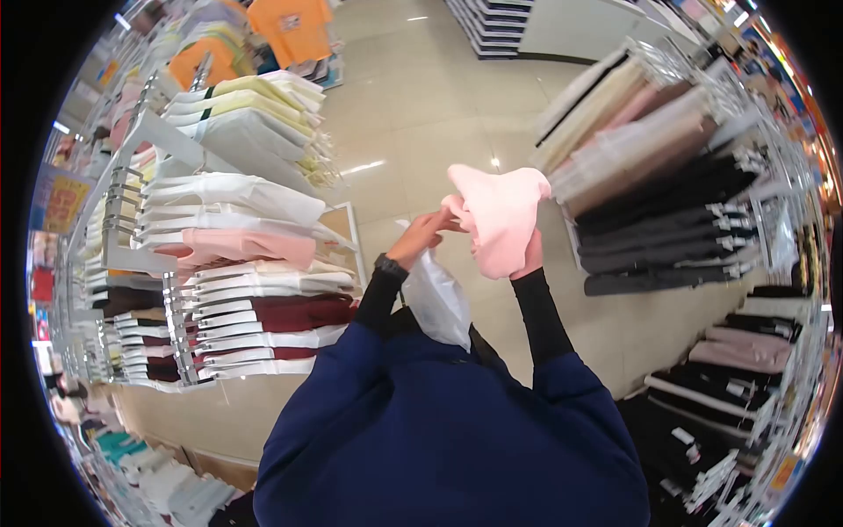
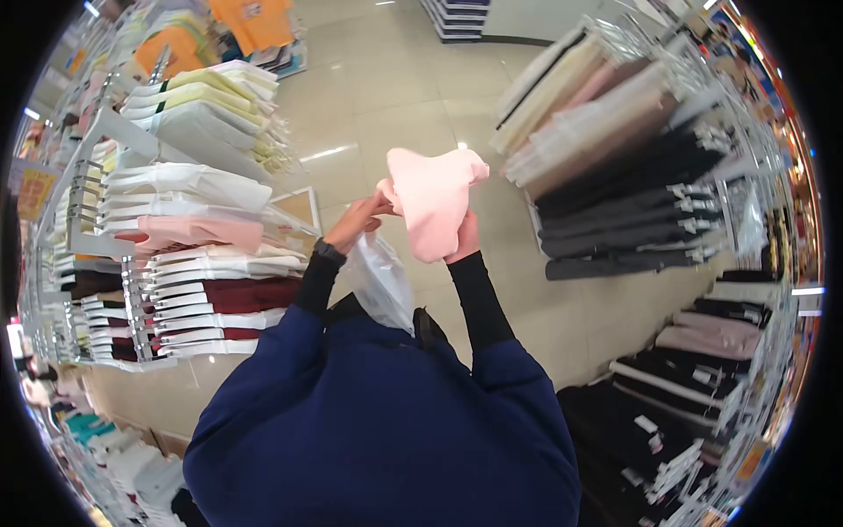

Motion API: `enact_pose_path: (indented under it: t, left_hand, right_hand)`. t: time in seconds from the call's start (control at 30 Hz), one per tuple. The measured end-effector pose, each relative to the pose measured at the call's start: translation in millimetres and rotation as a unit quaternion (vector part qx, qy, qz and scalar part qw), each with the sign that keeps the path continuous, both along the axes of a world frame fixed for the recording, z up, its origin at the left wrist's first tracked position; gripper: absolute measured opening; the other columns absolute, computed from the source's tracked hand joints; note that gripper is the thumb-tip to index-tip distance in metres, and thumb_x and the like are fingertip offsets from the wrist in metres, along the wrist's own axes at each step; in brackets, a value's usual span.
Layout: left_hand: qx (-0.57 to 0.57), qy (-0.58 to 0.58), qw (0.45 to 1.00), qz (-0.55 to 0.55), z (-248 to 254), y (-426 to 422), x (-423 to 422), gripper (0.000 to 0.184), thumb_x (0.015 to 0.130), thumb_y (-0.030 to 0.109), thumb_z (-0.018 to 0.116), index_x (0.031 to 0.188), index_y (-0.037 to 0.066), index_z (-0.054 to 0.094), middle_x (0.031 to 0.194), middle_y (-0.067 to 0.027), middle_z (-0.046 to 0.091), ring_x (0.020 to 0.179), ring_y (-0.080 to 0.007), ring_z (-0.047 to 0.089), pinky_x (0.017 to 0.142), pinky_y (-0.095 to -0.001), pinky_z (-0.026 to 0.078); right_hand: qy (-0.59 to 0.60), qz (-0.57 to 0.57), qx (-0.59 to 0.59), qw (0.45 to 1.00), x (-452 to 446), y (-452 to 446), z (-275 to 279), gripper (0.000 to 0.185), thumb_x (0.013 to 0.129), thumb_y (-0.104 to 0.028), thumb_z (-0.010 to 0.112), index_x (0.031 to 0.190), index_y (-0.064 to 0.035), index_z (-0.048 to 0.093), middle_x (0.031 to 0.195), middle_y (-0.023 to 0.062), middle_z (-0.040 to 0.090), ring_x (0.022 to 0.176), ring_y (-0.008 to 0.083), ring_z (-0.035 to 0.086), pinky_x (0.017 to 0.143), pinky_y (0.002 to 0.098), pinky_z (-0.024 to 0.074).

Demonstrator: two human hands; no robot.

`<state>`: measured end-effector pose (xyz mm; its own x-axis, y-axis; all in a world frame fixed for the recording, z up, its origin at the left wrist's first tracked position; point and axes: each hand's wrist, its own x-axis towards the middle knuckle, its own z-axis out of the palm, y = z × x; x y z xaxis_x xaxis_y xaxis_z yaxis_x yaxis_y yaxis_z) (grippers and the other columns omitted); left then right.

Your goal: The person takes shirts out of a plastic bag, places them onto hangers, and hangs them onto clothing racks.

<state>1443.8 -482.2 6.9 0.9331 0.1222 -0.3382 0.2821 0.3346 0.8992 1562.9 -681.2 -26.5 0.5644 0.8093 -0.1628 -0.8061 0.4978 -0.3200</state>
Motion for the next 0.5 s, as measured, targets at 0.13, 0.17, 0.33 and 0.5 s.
enact_pose_path:
  t: [0.13, 0.17, 0.33, 0.5]
  left_hand:
    - [-0.314, -0.073, 0.946, 0.025, -30, 40, 57, 0.040, 0.101, 0.045, 0.041, 0.113, 0.012, 0.060, 0.086, 0.0050, 0.060, 0.059, -0.0007, 0.037, 0.049, -0.0187, 0.031]
    - [-0.285, -0.061, 0.956, 0.039, -38, 53, 71, 0.036, 0.100, 0.043, 0.044, 0.109, 0.012, 0.059, 0.085, 0.0050, 0.058, 0.059, -0.0012, 0.038, 0.050, -0.0187, 0.030]
    - [-0.077, -0.058, 0.994, 0.050, -9, 109, 136, 0.043, 0.091, 0.029, 0.060, 0.125, 0.003, 0.051, 0.114, -0.0043, 0.058, 0.104, -0.0133, 0.054, 0.087, -0.0273, 0.043]
    - [-0.014, -0.092, 0.989, 0.116, 1, 154, 167, 0.048, 0.083, 0.017, 0.068, 0.125, -0.001, 0.052, 0.123, -0.0084, 0.059, 0.112, -0.0175, 0.057, 0.097, -0.0294, 0.043]
  right_hand:
    - [-0.111, 0.114, 0.069, 0.985, 46, 56, 32, 0.044, 0.101, -0.031, 0.037, 0.131, -0.0001, 0.048, 0.127, 0.0136, 0.057, 0.109, 0.0255, 0.060, 0.093, 0.0398, 0.0494]
    - [-0.126, 0.078, -0.034, 0.988, 62, 64, 14, 0.045, 0.101, -0.032, 0.038, 0.131, -0.0004, 0.047, 0.128, 0.0129, 0.057, 0.110, 0.0250, 0.059, 0.092, 0.0397, 0.0495]
    - [-0.160, 0.083, -0.277, 0.944, 123, 132, -21, 0.044, 0.101, -0.034, 0.043, 0.133, -0.0045, 0.047, 0.126, 0.0075, 0.057, 0.111, 0.0205, 0.057, 0.091, 0.0353, 0.0476]
    - [-0.247, -0.085, -0.367, 0.893, 157, 197, -4, 0.041, 0.098, -0.028, 0.049, 0.132, -0.0056, 0.047, 0.126, 0.0066, 0.054, 0.114, 0.0199, 0.054, 0.092, 0.0309, 0.0438]
